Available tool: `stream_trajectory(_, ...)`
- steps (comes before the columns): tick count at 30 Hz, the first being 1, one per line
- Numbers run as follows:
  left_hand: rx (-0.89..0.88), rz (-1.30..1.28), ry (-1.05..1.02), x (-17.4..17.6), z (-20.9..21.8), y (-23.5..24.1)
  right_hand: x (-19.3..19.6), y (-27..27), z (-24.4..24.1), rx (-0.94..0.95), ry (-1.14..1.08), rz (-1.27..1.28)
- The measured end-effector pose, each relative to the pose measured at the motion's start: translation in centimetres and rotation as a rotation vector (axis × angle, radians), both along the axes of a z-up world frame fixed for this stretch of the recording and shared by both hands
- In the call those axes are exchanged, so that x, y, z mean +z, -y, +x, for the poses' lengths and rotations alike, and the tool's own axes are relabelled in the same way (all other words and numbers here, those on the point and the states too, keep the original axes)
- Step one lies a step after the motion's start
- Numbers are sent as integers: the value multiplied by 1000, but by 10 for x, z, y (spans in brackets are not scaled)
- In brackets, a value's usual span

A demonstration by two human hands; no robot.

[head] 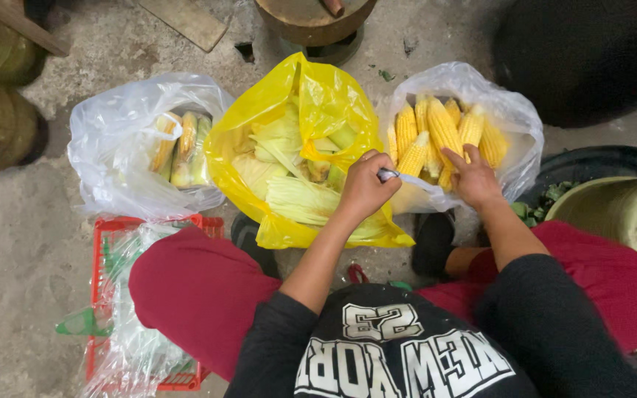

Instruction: The person shucks corn cobs by hand, removing husks and silk from each cob. The person places the husks into a yellow plastic bag and the cleaned cobs into a clear plastic bag.

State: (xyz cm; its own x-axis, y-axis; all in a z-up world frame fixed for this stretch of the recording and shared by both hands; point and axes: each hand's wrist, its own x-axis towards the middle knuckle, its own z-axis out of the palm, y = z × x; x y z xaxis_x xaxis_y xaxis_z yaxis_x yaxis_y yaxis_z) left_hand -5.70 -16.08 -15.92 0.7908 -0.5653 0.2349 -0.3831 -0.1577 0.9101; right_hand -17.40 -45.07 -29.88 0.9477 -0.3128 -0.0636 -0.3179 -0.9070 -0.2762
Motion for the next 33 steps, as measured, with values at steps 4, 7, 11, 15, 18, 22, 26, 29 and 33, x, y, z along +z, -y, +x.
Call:
stream_trajectory(4,-37,-38,43,0,-5,3,-32,4,-33,186,-337,-2)
stream_trajectory(7,-144,-24,57,-1,-11,-5,-54,14,-41,150,-820,-82)
stream_trajectory(11,-199,90,46,-3,-1,-22,-17,58,-15,160,-908,-23)
stream_trajectory(15,-201,94,33,-9,3,-25,59,93,15,-735,-226,787)
stream_trajectory(18,-249,69,38,-15,-9,-12,77,104,30,-1262,350,1408)
stream_trajectory(22,-158,-7,53,-19,-20,5,42,122,53,-1092,276,1285)
stream_trajectory(26,250,-17,-247,1,6,28,52,207,109,-747,962,2062)
stream_trajectory(29,375,-220,-17,21,30,39,80,267,127,-541,970,1806)
stream_trajectory(33,186,-263,146,23,4,31,76,275,132,-407,1150,1870)
